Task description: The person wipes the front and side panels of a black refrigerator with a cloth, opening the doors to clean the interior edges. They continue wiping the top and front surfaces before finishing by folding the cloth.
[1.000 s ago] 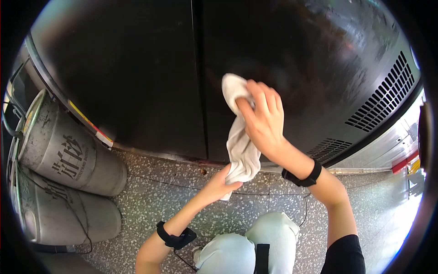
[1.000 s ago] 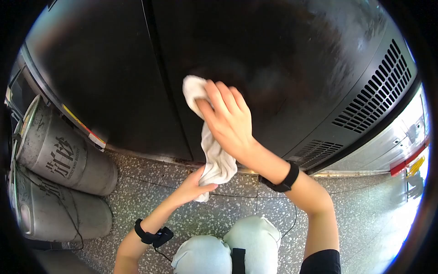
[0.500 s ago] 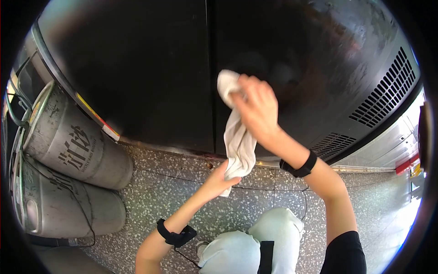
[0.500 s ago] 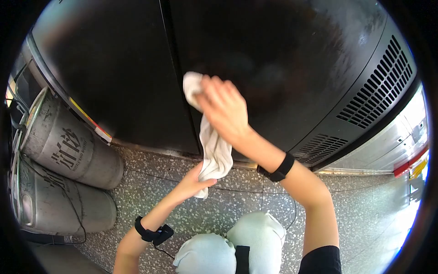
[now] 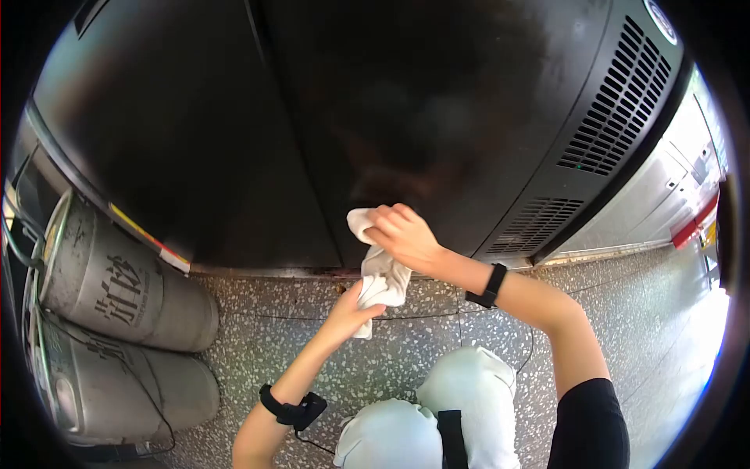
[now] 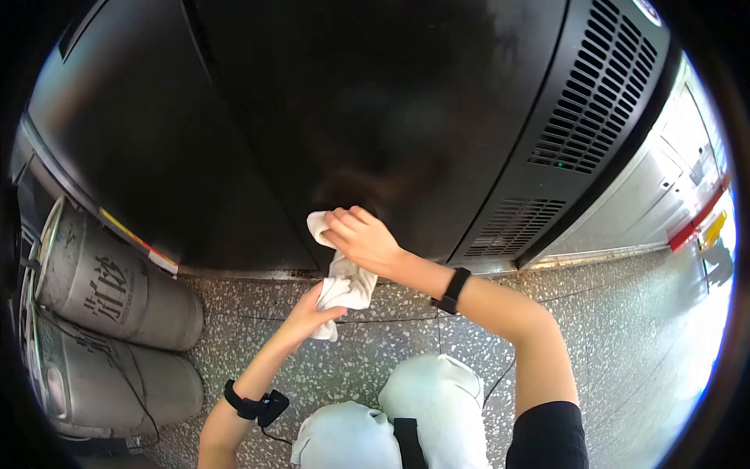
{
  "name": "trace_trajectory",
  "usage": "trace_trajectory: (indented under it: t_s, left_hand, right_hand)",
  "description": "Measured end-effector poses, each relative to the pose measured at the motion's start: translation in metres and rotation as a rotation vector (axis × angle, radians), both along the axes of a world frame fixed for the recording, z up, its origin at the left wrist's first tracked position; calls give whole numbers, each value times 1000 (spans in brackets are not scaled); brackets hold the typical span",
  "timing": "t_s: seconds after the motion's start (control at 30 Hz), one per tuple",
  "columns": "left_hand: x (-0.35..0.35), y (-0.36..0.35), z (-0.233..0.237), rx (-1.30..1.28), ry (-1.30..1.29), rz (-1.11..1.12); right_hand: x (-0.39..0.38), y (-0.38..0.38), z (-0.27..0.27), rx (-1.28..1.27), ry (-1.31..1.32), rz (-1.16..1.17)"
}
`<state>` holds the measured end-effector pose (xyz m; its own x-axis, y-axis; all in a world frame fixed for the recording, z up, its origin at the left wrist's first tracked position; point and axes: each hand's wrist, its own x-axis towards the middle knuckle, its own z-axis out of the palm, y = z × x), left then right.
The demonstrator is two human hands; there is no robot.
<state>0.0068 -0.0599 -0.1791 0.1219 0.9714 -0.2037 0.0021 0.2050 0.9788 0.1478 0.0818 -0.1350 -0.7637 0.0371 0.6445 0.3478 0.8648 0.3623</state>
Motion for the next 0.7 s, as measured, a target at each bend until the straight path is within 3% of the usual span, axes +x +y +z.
trace_trajectory:
  t_s: [0.1,0.2,0.3,0.43,0.6,0.7]
  left_hand:
    - [5,9,5,132,117,-33]
    - [31,33,46,309,117,-100]
    - [57,63,83,326,90,-193]
    - [83,90,83,331,-13,-261]
    - [89,89,37,403,113,-240]
    - [83,82,28,376,216,-290]
  right_hand:
    - [26,-3,38,16,169,-44]
    - [68,6,122,237,637,-210]
    - [73,14,178,290,754,-415]
    - [56,43,155,463,710,-382]
    - [47,32,72,279,434,-180]
    - [53,30,74,231,380,-120]
